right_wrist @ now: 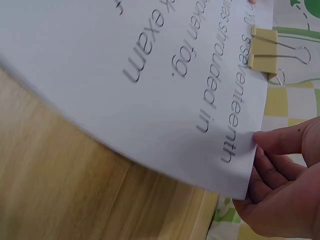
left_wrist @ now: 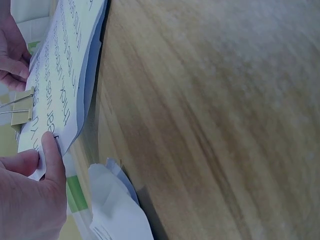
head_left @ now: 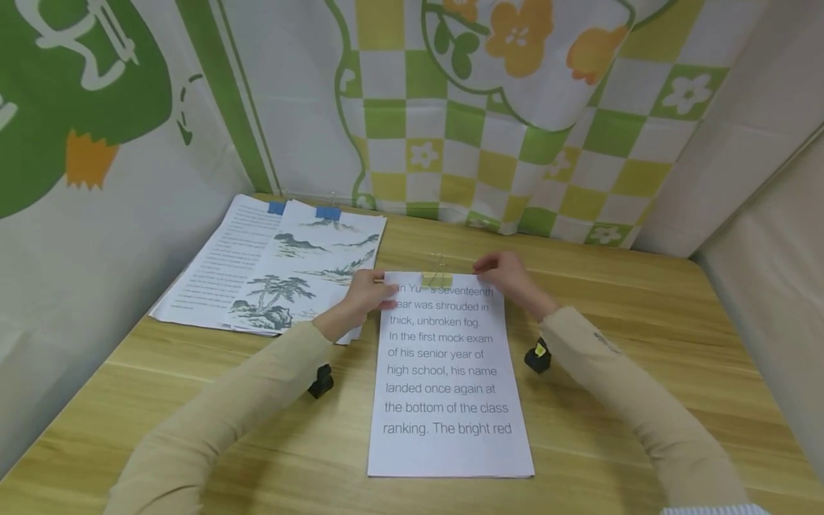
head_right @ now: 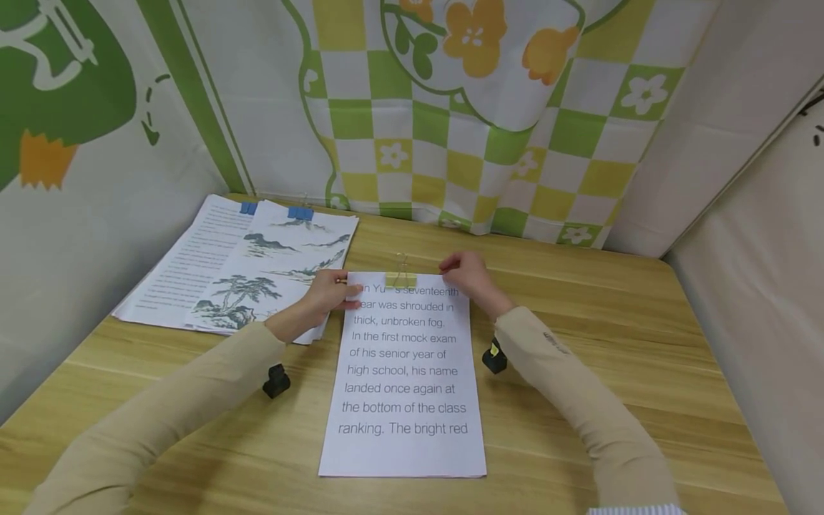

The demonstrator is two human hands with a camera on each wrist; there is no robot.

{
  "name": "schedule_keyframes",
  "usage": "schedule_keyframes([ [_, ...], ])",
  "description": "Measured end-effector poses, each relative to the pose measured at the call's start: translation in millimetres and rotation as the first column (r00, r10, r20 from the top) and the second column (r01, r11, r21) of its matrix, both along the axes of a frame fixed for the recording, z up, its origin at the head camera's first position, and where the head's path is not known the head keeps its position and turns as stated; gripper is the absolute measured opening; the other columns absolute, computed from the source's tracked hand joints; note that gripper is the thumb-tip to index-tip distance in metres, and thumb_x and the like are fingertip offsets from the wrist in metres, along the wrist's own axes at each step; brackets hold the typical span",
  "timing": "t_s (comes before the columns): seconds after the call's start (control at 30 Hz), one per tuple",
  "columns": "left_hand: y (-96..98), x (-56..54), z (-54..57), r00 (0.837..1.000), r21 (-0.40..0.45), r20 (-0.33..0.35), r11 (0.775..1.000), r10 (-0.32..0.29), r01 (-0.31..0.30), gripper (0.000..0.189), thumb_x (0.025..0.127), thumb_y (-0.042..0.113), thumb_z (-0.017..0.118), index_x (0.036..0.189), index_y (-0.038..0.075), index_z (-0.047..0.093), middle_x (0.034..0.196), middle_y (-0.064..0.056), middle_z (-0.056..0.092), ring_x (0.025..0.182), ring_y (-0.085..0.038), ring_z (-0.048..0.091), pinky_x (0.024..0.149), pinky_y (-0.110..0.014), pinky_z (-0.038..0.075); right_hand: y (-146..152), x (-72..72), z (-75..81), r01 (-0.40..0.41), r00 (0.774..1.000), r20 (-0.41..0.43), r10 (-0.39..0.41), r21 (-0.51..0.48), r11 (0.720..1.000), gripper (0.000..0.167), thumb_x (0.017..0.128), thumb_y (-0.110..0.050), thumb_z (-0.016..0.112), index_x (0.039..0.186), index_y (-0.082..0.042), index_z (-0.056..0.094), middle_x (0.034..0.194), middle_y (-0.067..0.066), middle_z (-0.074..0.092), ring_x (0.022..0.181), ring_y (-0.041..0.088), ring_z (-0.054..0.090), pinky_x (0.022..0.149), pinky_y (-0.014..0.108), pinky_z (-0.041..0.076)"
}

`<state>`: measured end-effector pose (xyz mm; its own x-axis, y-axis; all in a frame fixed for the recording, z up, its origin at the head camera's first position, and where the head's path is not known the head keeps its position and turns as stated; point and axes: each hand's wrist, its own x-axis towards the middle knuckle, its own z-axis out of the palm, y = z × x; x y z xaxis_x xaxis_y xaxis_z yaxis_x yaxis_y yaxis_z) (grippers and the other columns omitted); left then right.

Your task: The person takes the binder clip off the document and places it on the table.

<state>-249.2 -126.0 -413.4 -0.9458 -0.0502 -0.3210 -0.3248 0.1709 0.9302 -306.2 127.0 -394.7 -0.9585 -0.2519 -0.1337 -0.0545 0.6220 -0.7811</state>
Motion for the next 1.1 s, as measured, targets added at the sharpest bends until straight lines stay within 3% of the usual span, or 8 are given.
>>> schedule_keyframes([
  [0.27,0.0,1.9,-0.1,1.000,-0.021,0.000,1.000,-0.021,0.021,0.054,0.093,0.004,0.055,0.142,-0.005,0.035,0.127,-0.027,0.054,0.070,-0.010,0.066,0.068,-0.019,0.055,-12.6,2.6,1.0,-0.077,0.994,-0.069,0.083,0.082,0.994,0.024,0.086,-0.002,0.060,0.107,0.005,0.065,0.107,0.023,0.066,0.098,0.031,0.061,0.089,0.038,0.049],
  [0.63,-2.5,0.6,-4.3,0.999,-0.021,-0.010,0.999,-0.031,0.031,0.041,0.092,0.005,0.056,0.131,-0.005,0.050,0.118,-0.024,0.056,0.075,-0.013,0.065,0.070,-0.021,0.056,-19.7,1.9,-4.2,-0.102,0.987,-0.113,0.113,0.099,0.990,0.017,0.087,-0.001,0.058,0.101,0.005,0.067,0.099,0.022,0.067,0.089,0.028,0.062,0.081,0.034,0.051],
  [0.8,-4.9,0.1,0.7,0.996,-0.118,-0.049,0.991,-0.074,0.068,0.044,0.090,0.006,0.059,0.132,-0.006,0.048,0.116,-0.024,0.057,0.084,-0.018,0.062,0.069,-0.023,0.056,-20.2,3.6,-4.7,-0.105,0.987,-0.112,0.116,0.096,0.990,0.017,0.087,0.000,0.058,0.100,0.005,0.067,0.098,0.022,0.067,0.088,0.027,0.062,0.080,0.034,0.051],
  [0.9,-6.6,-2.3,6.4,0.984,-0.259,-0.117,0.961,-0.133,0.099,0.039,0.089,0.009,0.061,0.125,-0.006,0.055,0.115,-0.024,0.059,0.083,-0.023,0.063,0.067,-0.026,0.057,-20.7,4.6,-4.4,-0.109,0.987,-0.110,0.120,0.098,0.989,0.016,0.087,0.000,0.058,0.100,0.005,0.067,0.098,0.022,0.067,0.088,0.027,0.061,0.080,0.034,0.051],
  [1.0,-6.4,-6.6,13.4,0.964,-0.406,-0.166,0.905,-0.209,0.127,0.032,0.089,0.014,0.063,0.114,-0.004,0.063,0.114,-0.022,0.063,0.090,-0.027,0.065,0.073,-0.032,0.056,-21.2,5.5,-4.2,-0.109,0.987,-0.104,0.119,0.098,0.989,0.016,0.087,0.001,0.058,0.099,0.005,0.067,0.097,0.021,0.067,0.088,0.027,0.061,0.081,0.034,0.050],
  [1.1,-3.2,-12.2,19.6,0.951,-0.488,-0.142,0.855,-0.276,0.175,0.035,0.088,0.023,0.065,0.114,0.000,0.065,0.116,-0.017,0.065,0.102,-0.028,0.062,0.084,-0.036,0.052,-21.5,6.7,-4.6,-0.110,0.987,-0.104,0.121,0.103,0.989,0.015,0.087,0.001,0.059,0.099,0.004,0.067,0.097,0.020,0.067,0.088,0.026,0.061,0.082,0.034,0.050],
])
